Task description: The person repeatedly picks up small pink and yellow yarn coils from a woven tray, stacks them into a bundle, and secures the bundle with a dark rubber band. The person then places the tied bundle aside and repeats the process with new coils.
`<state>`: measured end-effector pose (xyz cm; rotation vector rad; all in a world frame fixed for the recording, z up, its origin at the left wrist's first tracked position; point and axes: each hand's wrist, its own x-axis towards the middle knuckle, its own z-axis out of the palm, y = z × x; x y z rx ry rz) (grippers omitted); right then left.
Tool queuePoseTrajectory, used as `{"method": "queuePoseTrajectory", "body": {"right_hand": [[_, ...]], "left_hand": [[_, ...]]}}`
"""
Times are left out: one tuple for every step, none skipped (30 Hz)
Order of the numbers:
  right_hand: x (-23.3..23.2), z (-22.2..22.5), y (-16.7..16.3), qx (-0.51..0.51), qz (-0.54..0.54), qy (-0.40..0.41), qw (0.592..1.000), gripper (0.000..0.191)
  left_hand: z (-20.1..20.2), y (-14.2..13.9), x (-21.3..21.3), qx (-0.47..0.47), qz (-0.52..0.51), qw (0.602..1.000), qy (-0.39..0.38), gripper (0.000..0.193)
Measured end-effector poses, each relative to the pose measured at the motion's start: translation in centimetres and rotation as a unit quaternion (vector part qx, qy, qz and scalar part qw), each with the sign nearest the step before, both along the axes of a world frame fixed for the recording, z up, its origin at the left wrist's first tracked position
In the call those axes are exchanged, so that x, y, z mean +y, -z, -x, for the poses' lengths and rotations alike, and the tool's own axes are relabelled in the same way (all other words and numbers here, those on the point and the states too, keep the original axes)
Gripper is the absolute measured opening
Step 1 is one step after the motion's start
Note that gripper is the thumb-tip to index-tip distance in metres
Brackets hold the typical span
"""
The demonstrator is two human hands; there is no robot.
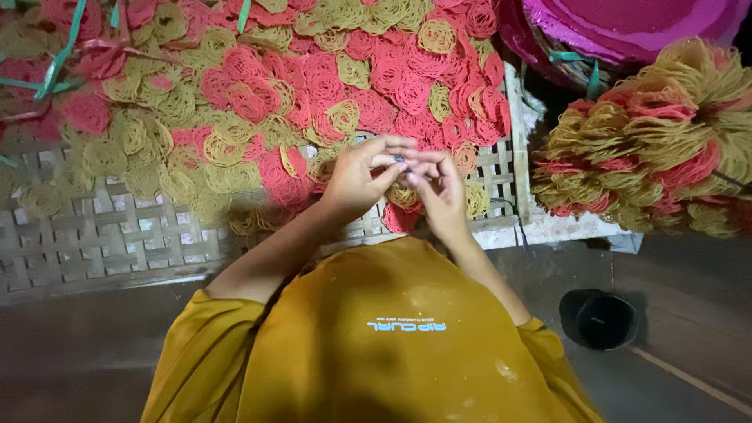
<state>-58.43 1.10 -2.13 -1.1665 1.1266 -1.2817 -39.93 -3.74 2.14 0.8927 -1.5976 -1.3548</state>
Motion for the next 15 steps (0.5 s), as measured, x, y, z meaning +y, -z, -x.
{"method": "queuePoseTrajectory", "body": {"right_hand": [[-0.2,-0.3,0.5,-0.026,-0.024,0.022,0.999,0.012],[-0.4,-0.1,0.8,-0.032,-0.016,0.031,0.999,0.01],[-0.5,0.2,1.2,-0.039,-0.008,0.039,0.998,0.008],[-0.7,0.5,1.4,-0.046,0.001,0.047,0.998,0.006],[-0.7,0.6,1.7,-0.036,0.004,0.049,0.998,0.006],[-0.6,0.7,1.8,-0.025,0.005,0.053,0.998,0.006],[-0.4,0.7,1.9,-0.014,0.005,0.056,0.998,0.006],[-0.3,0.4,2.0,-0.011,0.011,0.052,0.999,0.007],[-0.4,0.1,2.0,-0.01,0.017,0.047,0.999,0.007],[-0.4,-0.3,1.8,-0.009,0.022,0.042,0.999,0.007],[-0.4,-0.7,1.6,-0.006,0.014,0.04,0.999,0.008],[-0.5,-1.2,1.4,-0.002,0.006,0.04,0.999,0.008],[-0.5,-1.6,1.0,0.002,-0.002,0.041,0.999,0.008],[-0.4,-2.0,0.6,0.054,-0.001,0.047,0.997,0.008],[-0.4,-2.4,0.1,0.106,0.0,0.052,0.993,0.008]], "left_hand": [[-0.5,0.4,0.1,-0.043,0.064,0.997,-0.029,0.04],[-1.1,0.9,0.3,-0.085,0.128,0.986,-0.059,0.047],[-2.0,1.6,0.5,-0.153,0.058,0.986,-0.018,0.048],[-3.0,2.4,0.8,-0.218,-0.011,0.976,0.023,0.049],[-4.2,3.4,1.2,-0.28,-0.079,0.954,0.066,0.052],[-5.1,4.4,1.8,-0.343,0.054,0.937,0.046,0.054],[-5.8,5.5,2.6,-0.399,0.184,0.898,0.025,0.057],[-6.3,6.6,2.9,-0.446,0.312,0.839,0.004,0.06],[-6.8,7.6,2.8,-0.434,0.314,0.844,-0.003,0.055],[-7.1,8.5,2.7,-0.422,0.316,0.85,-0.009,0.049],[-7.3,9.2,2.5,-0.409,0.317,0.856,-0.014,0.044],[-7.4,9.6,2.3,-0.382,0.23,0.895,-0.018,0.041],[-7.5,9.9,1.9,-0.35,0.142,0.926,-0.021,0.039],[-7.4,9.9,1.5,-0.314,0.051,0.948,-0.023,0.038],[-7.1,9.7,0.8,-0.174,-0.073,0.982,-0.022,0.04]]}}
